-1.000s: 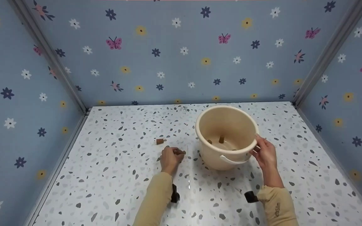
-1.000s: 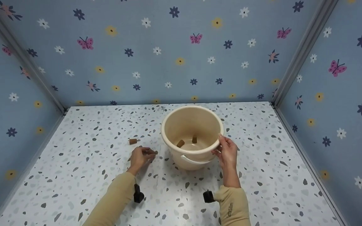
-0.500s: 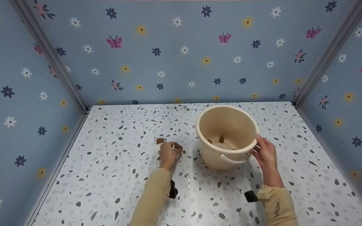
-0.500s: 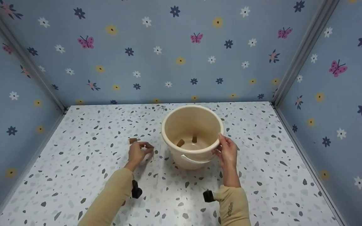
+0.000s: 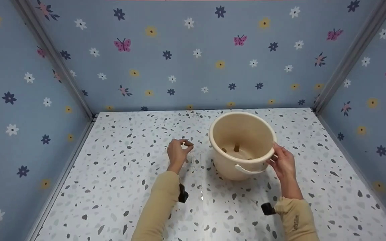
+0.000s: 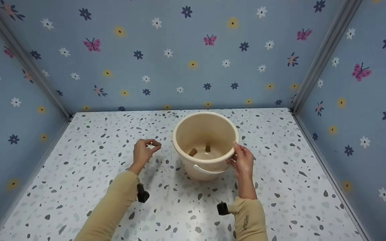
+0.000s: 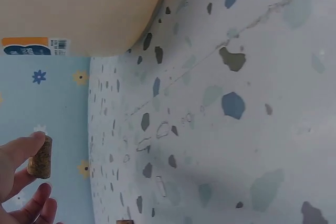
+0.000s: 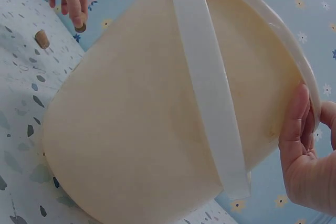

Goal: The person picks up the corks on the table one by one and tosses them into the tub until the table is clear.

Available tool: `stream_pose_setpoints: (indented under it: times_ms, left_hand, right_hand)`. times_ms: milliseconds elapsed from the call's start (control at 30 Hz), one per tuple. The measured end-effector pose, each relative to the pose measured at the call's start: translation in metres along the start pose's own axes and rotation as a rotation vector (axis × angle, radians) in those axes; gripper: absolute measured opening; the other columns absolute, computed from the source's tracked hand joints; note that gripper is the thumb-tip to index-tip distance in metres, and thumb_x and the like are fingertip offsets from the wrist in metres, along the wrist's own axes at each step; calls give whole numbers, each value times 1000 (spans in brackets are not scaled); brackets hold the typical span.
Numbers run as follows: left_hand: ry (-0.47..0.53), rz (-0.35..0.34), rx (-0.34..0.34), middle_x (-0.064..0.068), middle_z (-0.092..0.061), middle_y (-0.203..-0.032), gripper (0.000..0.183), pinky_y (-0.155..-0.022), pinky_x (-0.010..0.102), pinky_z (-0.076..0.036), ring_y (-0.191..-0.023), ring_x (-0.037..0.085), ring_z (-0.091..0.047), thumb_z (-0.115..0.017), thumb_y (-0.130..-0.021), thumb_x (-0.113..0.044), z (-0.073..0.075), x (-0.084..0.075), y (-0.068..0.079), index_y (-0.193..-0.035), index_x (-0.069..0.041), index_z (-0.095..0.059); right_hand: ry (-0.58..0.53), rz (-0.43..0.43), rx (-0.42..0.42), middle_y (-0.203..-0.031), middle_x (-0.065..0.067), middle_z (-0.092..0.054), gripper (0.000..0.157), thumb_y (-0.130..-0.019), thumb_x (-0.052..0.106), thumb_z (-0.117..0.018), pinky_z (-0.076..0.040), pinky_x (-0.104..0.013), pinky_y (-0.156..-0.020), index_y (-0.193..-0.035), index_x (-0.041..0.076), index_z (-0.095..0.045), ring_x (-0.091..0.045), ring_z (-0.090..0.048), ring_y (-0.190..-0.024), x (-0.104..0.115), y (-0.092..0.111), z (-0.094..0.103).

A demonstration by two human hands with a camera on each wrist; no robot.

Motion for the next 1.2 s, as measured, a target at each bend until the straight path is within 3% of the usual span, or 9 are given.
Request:
stream_pose_setpoints:
  times_ms: [100, 233, 533, 767, 1000, 1200]
  left_hand:
    - [35, -29, -25, 6, -59, -83, 3, -78, 38, -39, -87, 24, -53, -73, -73, -14, 8, -9, -6, -73, -12, -70]
    - [69, -86, -49, 4, -60, -82, 2, -76, 38, -39, -87, 22, -52, -72, -73, -14, 19, -23, -13, -74, -13, -70]
    - [132, -203, -63, 1, -60, -77, 4, -77, 34, -39, -84, 19, -51, -73, -72, -14, 37, -56, -17, -73, -14, -70]
    - [119, -278, -48, 3, -57, -81, 5, -80, 35, -37, -84, 17, -49, -72, -74, -18, 41, -85, -9, -76, -14, -70]
    - [105, -280, 19, 4, -55, -87, 13, -79, 34, -39, -86, 16, -49, -73, -73, -21, 36, -113, 2, -84, -14, -71]
    - [64, -285, 77, 6, -55, -91, 32, -79, 35, -39, -88, 21, -50, -74, -71, -24, 25, -126, 10, -98, -8, -69]
  right_hand:
    - [-12, -22, -8, -73, -3, -57, 22, -86, 24, -59, -49, -26, -54, -89, 3, -54, -14, -59, -65, 27, 39, -26]
    - [-27, -58, -10, -70, -2, -57, 22, -88, 21, -55, -48, -24, -53, -93, 0, -51, -12, -58, -61, 39, 55, -37]
    - [-54, -58, -30, -69, -3, -57, 29, -85, 23, -59, -48, -25, -53, -96, -1, -51, -13, -59, -62, 30, 43, -30]
    - [-52, -22, -28, -71, -5, -59, 24, -86, 22, -59, -49, -25, -51, -94, 0, -53, -15, -60, -64, 30, 44, -30]
    - [-56, -32, -32, -73, -6, -60, 26, -84, 22, -61, -49, -26, -53, -96, 0, -53, -16, -60, -65, 30, 44, -30]
    - [-69, -38, -33, -70, -5, -59, 21, -86, 20, -59, -49, -26, -51, -92, 1, -54, -15, -60, -63, 29, 43, -30]
Point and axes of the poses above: each hand's wrist, its own y-axis away from the middle knuckle, its own z-axis out of the back of the hand, x = y × z, the point moved 3 cm from there along -y, towards the middle knuckle
